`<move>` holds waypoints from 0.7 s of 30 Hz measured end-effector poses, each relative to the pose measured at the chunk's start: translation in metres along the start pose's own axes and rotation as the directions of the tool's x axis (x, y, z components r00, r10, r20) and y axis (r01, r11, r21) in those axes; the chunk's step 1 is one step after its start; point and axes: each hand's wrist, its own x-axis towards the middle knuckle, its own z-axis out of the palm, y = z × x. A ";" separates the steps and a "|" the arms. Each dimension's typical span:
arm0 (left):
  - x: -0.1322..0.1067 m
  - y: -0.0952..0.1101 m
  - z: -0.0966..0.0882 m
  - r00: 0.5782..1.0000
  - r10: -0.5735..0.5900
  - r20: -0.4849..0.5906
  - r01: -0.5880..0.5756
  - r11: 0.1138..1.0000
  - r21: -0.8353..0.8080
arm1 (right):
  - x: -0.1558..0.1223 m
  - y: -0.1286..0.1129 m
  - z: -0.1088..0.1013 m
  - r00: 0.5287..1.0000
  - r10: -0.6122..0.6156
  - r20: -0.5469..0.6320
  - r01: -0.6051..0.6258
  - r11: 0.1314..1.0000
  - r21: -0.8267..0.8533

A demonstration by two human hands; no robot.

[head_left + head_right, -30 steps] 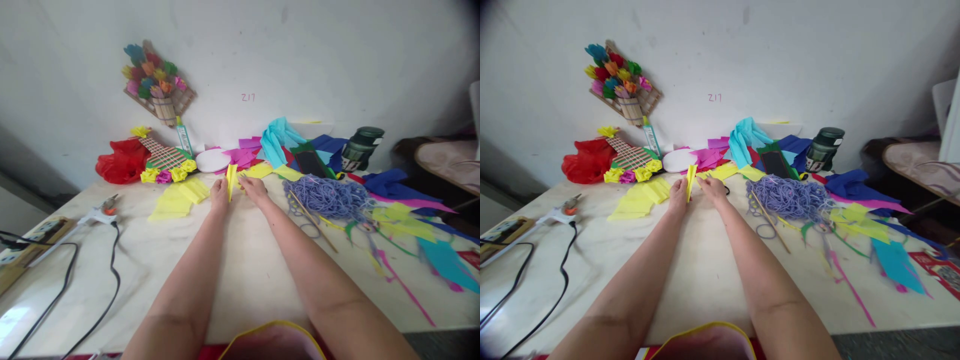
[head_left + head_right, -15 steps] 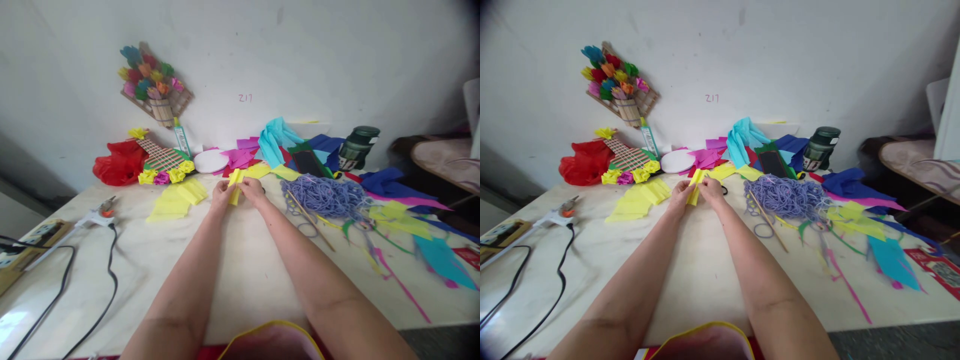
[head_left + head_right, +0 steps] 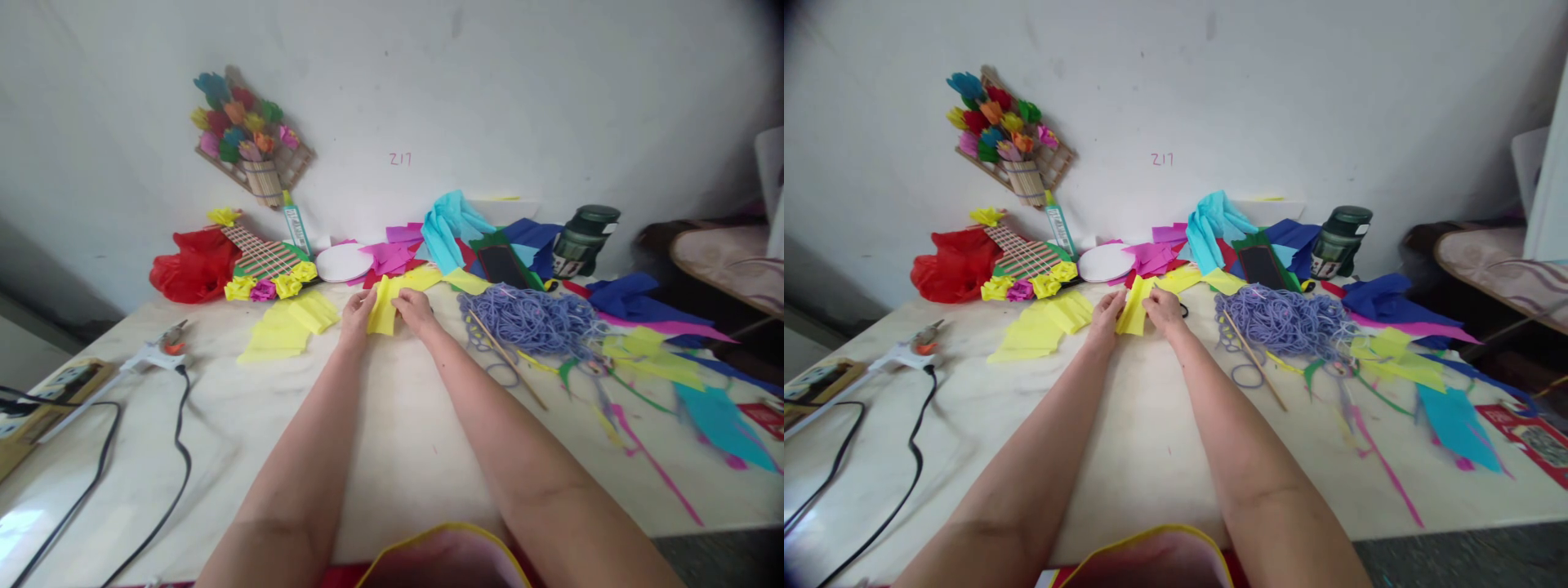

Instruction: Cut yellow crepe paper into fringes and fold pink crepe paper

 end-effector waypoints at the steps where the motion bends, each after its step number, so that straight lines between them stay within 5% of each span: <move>1: 0.000 0.000 0.000 1.000 -0.012 0.013 0.012 1.000 0.026 | 0.000 0.000 0.000 1.000 0.008 0.003 -0.008 1.000 0.024; 9: 0.002 -0.003 -0.003 0.998 -0.039 -0.049 0.039 0.999 -0.007 | 0.003 0.007 -0.001 0.997 0.073 0.004 -0.072 0.982 0.176; 21: 0.005 -0.002 -0.002 0.997 0.015 -0.080 -0.018 0.999 -0.036 | 0.005 0.012 0.001 0.998 0.032 -0.054 -0.030 0.998 0.049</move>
